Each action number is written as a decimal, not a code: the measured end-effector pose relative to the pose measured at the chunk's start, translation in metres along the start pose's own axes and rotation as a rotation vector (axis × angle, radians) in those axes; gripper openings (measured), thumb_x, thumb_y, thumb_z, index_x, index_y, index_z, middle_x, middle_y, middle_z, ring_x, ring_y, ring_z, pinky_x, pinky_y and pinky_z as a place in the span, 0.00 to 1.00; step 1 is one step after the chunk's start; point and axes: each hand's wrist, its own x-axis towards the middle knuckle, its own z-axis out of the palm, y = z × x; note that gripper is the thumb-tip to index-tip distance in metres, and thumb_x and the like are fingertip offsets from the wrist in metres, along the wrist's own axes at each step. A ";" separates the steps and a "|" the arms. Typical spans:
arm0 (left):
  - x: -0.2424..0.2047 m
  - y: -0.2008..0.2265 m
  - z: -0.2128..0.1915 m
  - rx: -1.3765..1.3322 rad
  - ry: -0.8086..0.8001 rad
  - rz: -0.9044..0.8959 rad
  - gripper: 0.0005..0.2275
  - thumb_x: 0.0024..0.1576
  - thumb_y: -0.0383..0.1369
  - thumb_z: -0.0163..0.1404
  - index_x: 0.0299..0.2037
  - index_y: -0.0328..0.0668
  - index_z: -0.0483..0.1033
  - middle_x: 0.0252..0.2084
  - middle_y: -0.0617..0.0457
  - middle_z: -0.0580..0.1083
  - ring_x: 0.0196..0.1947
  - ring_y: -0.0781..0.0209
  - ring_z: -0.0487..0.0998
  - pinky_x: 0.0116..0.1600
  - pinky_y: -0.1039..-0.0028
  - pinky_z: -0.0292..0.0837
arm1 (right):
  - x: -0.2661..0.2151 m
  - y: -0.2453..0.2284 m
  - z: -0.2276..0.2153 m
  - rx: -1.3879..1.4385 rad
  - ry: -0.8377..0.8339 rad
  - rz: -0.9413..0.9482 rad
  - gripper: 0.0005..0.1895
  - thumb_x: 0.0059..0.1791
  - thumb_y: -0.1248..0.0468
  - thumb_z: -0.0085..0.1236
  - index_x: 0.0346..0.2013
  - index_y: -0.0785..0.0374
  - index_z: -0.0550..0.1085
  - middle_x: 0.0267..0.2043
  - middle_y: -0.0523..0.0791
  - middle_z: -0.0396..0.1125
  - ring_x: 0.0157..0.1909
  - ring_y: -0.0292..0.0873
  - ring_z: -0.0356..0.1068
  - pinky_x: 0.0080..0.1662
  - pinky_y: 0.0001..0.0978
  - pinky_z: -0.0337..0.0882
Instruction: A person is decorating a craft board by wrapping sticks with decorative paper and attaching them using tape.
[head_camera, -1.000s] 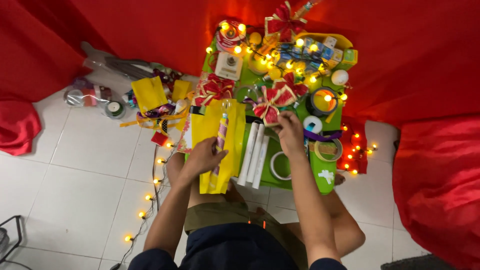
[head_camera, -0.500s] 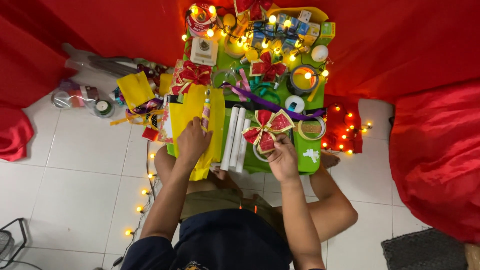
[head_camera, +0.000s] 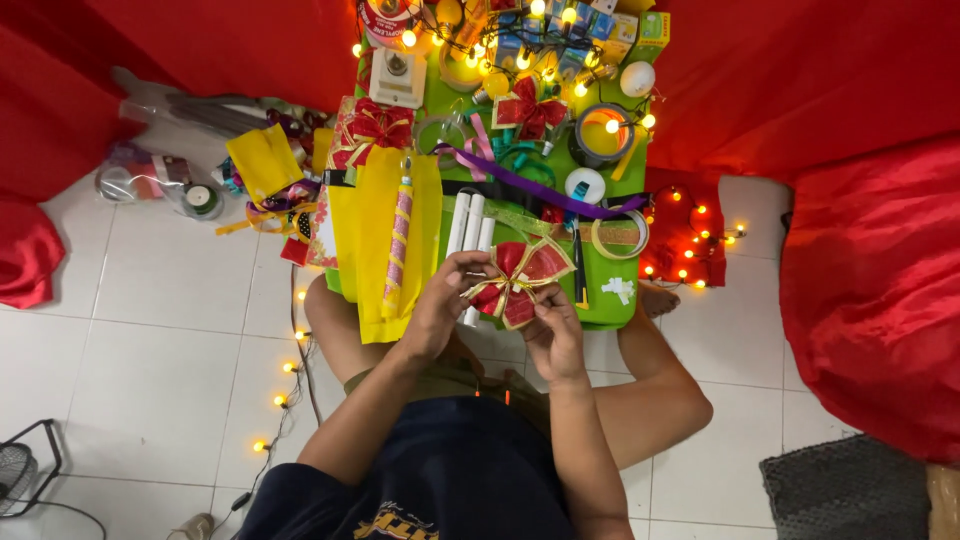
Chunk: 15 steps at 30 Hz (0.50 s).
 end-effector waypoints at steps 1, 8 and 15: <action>-0.002 0.001 0.002 0.000 -0.001 -0.003 0.32 0.58 0.54 0.44 0.64 0.34 0.65 0.52 0.40 0.71 0.53 0.51 0.75 0.57 0.59 0.72 | -0.001 0.000 -0.001 0.001 0.003 0.000 0.07 0.49 0.70 0.53 0.40 0.66 0.65 0.41 0.56 0.72 0.42 0.51 0.76 0.42 0.44 0.82; -0.010 -0.026 0.011 0.241 0.113 0.094 0.15 0.54 0.22 0.60 0.50 0.32 0.74 0.42 0.42 0.76 0.43 0.54 0.80 0.47 0.66 0.81 | -0.013 0.003 0.011 -0.490 0.123 -0.187 0.13 0.52 0.65 0.57 0.48 0.65 0.65 0.50 0.54 0.68 0.51 0.51 0.72 0.52 0.45 0.75; -0.013 -0.018 0.028 0.309 0.206 0.225 0.12 0.55 0.22 0.60 0.47 0.29 0.74 0.38 0.40 0.78 0.41 0.56 0.80 0.41 0.70 0.81 | -0.026 -0.034 0.108 -1.118 0.124 -0.513 0.08 0.53 0.64 0.56 0.44 0.65 0.73 0.70 0.54 0.55 0.77 0.61 0.46 0.70 0.54 0.55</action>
